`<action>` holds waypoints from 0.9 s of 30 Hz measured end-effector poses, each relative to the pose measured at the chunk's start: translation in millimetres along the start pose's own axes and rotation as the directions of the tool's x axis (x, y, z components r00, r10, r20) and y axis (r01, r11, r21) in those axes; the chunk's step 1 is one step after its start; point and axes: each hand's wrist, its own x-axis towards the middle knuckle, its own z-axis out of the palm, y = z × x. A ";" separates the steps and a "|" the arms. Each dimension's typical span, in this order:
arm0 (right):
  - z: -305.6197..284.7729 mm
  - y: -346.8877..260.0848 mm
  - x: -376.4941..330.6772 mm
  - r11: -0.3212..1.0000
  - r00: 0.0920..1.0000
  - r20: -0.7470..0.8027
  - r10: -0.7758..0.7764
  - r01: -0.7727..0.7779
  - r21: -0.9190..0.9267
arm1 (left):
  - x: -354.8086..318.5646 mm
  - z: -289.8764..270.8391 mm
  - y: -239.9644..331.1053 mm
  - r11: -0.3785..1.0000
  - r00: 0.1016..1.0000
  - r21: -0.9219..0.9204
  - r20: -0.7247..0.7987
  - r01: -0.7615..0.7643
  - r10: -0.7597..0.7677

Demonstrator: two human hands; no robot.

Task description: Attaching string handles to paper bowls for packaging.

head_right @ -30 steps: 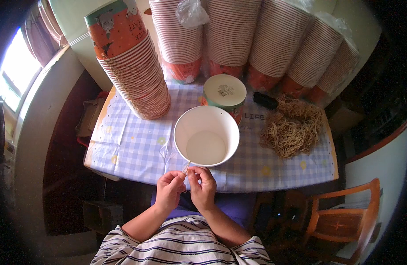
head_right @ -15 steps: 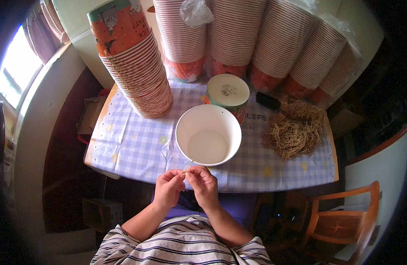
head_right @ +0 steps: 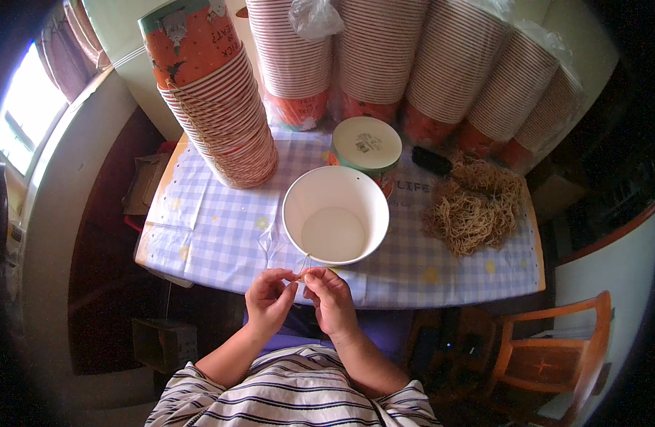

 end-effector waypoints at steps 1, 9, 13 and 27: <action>-0.6 -0.1 0.0 1.000 1.000 0.008 0.005 -0.005 0.015 | 0.0 -1.3 0.4 1.000 1.000 0.000 0.001 0.000 0.000; 0.2 2.0 -0.3 1.000 1.000 -0.020 0.009 -0.009 -0.005 | 5.0 -3.3 2.2 0.987 0.990 0.096 0.062 -0.130 0.125; 0.6 1.3 -0.3 1.000 0.999 -0.033 0.022 -0.022 0.006 | 5.2 -3.5 2.9 0.982 0.989 0.126 0.064 -0.140 0.133; 5.2 2.5 0.6 0.990 0.998 -0.035 -0.058 0.053 -0.133 | 4.4 -3.6 0.4 0.982 0.996 0.173 0.037 -0.080 0.075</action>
